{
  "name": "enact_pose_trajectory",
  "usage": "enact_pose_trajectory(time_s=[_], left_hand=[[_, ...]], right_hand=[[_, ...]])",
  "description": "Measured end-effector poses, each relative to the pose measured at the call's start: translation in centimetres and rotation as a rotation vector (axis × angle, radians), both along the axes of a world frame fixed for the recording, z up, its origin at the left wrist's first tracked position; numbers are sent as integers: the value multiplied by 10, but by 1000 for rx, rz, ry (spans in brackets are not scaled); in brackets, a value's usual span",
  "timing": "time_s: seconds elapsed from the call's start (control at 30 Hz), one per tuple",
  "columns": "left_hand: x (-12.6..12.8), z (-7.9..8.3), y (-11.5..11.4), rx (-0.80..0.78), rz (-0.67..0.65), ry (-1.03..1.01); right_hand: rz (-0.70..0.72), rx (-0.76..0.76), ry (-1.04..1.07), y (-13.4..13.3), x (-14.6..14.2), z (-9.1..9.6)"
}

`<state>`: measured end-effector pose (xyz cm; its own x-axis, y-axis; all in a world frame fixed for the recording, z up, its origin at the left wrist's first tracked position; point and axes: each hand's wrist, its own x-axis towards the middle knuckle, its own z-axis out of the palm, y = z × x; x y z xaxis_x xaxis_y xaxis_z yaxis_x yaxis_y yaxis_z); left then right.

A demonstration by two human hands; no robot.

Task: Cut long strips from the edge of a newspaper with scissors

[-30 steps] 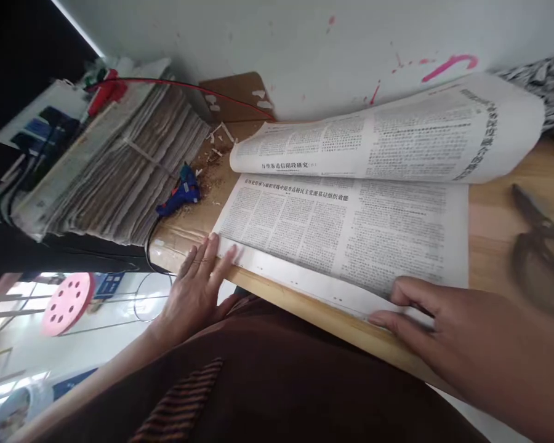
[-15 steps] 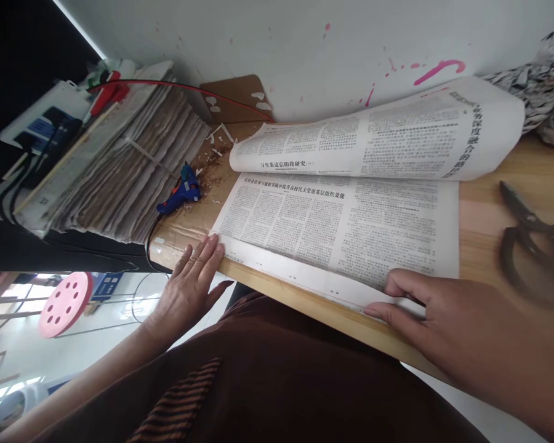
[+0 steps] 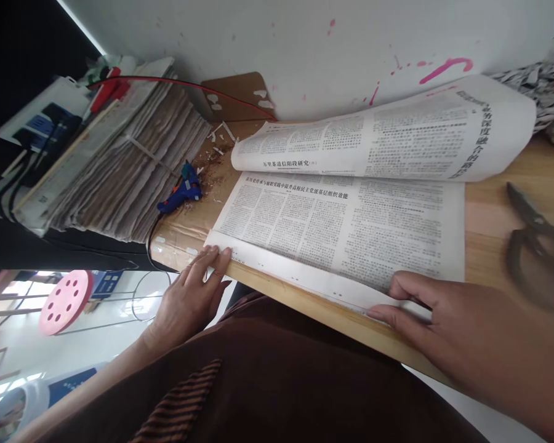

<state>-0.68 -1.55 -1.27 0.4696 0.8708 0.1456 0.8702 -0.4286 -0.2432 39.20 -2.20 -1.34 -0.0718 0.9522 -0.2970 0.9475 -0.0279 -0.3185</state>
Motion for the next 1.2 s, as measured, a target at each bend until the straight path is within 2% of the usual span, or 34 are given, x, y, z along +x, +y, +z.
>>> enact_pose_trajectory(time_s=[0.1, 0.27, 0.4, 0.6, 0.83, 1.03, 1.2], left_hand=[[6, 9, 1, -35, 11, 18], [16, 18, 1, -74, 47, 69], [16, 11, -3, -66, 37, 52], [9, -3, -10, -51, -10, -23], [12, 0, -8, -49, -28, -41], [17, -2, -2, -9, -147, -76], [18, -2, -5, -14, -133, -60]], right_hand=[[13, -161, -64, 1, 2, -1], [-17, -199, -34, 4, -4, 11], [-18, -215, -12, 7, -12, 23], [23, -191, 44, 8, -18, 33], [62, -121, 106, 8, -16, 35], [86, -56, 116, 7, -16, 35], [93, -39, 103, 9, -20, 41]])
